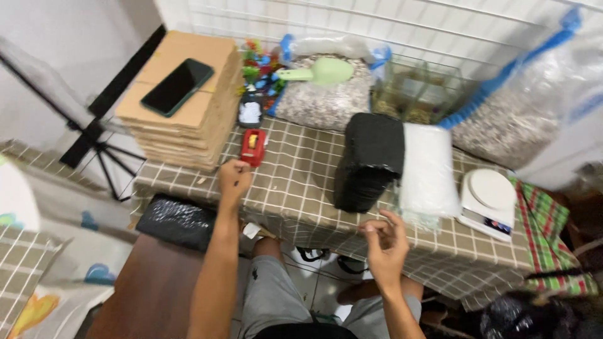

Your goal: Wrapping a black rectangular object with black plastic film and securing it with tape

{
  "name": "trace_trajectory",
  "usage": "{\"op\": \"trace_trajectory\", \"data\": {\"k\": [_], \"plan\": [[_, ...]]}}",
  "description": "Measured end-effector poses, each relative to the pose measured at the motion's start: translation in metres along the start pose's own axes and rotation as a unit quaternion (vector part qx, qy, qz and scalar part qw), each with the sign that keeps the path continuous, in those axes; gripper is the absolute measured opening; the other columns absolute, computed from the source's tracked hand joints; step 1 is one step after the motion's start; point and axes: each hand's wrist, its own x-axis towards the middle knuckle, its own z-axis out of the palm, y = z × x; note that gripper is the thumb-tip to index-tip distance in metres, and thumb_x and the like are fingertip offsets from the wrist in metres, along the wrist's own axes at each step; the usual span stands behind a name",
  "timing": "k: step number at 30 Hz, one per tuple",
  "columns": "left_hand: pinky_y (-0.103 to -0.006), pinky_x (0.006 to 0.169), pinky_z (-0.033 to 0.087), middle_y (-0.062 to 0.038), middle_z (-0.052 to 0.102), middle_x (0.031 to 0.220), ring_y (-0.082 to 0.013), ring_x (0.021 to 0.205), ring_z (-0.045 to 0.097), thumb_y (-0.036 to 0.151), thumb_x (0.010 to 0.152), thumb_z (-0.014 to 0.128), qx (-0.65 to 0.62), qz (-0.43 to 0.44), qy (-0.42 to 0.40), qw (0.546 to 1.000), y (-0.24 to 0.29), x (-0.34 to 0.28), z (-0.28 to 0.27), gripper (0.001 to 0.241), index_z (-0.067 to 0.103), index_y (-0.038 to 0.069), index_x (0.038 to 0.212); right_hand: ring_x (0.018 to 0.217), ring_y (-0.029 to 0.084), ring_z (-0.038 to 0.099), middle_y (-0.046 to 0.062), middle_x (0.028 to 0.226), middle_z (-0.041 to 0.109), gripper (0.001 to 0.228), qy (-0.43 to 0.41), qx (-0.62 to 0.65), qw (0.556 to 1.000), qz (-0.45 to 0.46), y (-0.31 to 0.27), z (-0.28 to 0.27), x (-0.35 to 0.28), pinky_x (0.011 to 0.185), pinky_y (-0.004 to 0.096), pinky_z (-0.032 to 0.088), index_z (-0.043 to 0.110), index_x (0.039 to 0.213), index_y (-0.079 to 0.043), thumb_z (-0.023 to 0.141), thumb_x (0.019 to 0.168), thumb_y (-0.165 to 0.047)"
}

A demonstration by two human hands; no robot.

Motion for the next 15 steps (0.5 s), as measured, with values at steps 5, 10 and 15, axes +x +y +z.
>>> {"op": "trace_trajectory", "data": {"k": [5, 10, 15], "plan": [[-0.0251, 0.053, 0.044, -0.006, 0.067, 0.079, -0.0122, 0.057, 0.053, 0.007, 0.095, 0.068, -0.302, -0.113, -0.289, 0.901, 0.141, -0.046, -0.102, 0.004, 0.067, 0.008, 0.091, 0.08, 0.018, 0.077, 0.007, 0.085, 0.074, 0.022, -0.059, 0.057, 0.997, 0.015, -0.004, -0.003, 0.002, 0.075, 0.028, 0.061, 0.062, 0.116, -0.006, 0.067, 0.096, -0.011], [-0.0263, 0.053, 0.058, -0.011, 0.07, 0.083, -0.014, 0.058, 0.062, 0.007, 0.094, 0.066, -0.29, 0.024, -0.457, 0.841, 0.255, -0.097, -0.122, 0.01, 0.071, -0.001, 0.098, 0.075, 0.025, 0.076, 0.015, 0.086, 0.074, 0.038, -0.097, 0.15, 0.983, 0.035, -0.006, -0.016, 0.015, 0.073, 0.038, 0.062, 0.059, 0.125, 0.001, 0.07, 0.09, -0.006], [-0.028, 0.054, 0.052, -0.01, 0.073, 0.072, -0.0117, 0.064, 0.062, 0.005, 0.09, 0.071, -0.324, 0.14, -0.425, 0.833, 0.333, -0.126, -0.139, 0.009, 0.078, 0.003, 0.096, 0.074, 0.026, 0.078, 0.02, 0.086, 0.075, 0.032, -0.136, 0.174, 0.974, 0.056, -0.033, -0.041, 0.029, 0.071, 0.038, 0.062, 0.068, 0.117, 0.008, 0.072, 0.087, -0.003]]}}
